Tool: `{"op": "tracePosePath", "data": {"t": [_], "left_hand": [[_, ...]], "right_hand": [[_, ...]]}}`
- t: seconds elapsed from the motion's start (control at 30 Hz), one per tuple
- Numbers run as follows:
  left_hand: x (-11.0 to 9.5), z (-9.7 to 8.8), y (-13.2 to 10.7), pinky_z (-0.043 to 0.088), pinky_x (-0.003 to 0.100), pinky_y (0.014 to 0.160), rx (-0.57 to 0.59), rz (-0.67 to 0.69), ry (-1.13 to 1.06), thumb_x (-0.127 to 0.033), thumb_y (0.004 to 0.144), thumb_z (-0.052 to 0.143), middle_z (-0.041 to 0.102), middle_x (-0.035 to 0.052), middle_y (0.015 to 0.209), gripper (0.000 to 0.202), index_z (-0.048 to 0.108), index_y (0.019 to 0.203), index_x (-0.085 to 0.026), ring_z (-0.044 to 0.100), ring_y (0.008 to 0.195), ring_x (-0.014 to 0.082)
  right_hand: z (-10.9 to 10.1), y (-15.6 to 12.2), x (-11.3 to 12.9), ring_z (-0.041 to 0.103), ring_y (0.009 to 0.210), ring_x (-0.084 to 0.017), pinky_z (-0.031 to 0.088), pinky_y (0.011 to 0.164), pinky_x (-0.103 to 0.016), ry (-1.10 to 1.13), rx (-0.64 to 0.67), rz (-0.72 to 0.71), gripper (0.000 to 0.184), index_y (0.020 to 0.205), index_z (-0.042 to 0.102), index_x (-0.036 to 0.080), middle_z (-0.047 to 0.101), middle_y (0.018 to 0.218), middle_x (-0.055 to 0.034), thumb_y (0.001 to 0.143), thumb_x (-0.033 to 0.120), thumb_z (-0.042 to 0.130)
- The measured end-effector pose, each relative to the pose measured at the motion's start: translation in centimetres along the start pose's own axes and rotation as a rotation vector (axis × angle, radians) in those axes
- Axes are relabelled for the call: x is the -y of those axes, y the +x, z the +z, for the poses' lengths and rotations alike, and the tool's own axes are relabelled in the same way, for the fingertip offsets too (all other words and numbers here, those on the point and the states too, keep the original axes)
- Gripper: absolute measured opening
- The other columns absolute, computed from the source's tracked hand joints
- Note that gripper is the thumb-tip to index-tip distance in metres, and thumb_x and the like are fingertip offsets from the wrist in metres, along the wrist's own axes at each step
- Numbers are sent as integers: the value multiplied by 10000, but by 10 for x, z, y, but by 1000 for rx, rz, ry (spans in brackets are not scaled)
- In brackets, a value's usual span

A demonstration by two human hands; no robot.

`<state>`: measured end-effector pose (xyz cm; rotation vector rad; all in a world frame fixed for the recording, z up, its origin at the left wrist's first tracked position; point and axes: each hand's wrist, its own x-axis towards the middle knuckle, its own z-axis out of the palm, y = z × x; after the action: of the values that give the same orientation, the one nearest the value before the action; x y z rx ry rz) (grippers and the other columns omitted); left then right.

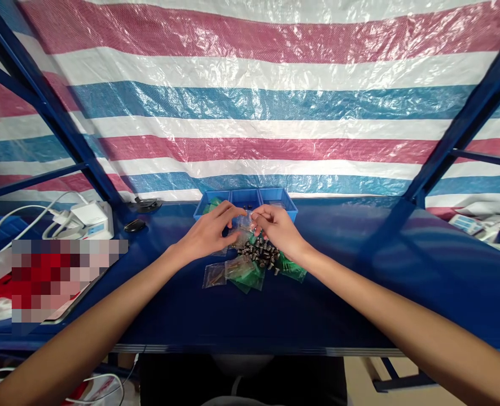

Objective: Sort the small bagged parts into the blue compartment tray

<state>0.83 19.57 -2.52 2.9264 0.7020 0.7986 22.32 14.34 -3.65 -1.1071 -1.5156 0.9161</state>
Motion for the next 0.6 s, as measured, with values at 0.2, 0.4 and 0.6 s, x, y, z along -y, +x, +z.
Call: {"op": "tracePosePath", "data": {"t": [0.2, 0.4, 0.6], "left_hand": [[0, 5, -1, 452, 263, 650, -89, 65, 17, -296, 1047, 469, 573, 73, 1107, 233, 672, 1127, -215, 558, 765, 126], [5, 8, -2, 488, 282, 712, -125, 97, -49, -303, 1057, 487, 646, 51, 977, 257, 725, 1096, -213, 629, 829, 149], [1, 7, 0, 501, 293, 716, -242, 43, -133, -257, 1035, 524, 694, 57, 934, 239, 754, 1015, -199, 645, 851, 166]], "right_hand": [[0, -1, 0, 603, 638, -155, 435, 538, -285, -4, 22, 0, 339, 950, 665, 185, 678, 791, -41, 929, 523, 660], [2, -1, -2, 636, 628, -179, 465, 533, -308, -62, 10, -12, 364, 1139, 599, 190, 685, 785, -33, 942, 493, 644], [0, -3, -3, 643, 653, -171, 489, 563, -313, -177, 47, -104, 243, 1114, 602, 177, 703, 891, -72, 1018, 374, 494]]}}
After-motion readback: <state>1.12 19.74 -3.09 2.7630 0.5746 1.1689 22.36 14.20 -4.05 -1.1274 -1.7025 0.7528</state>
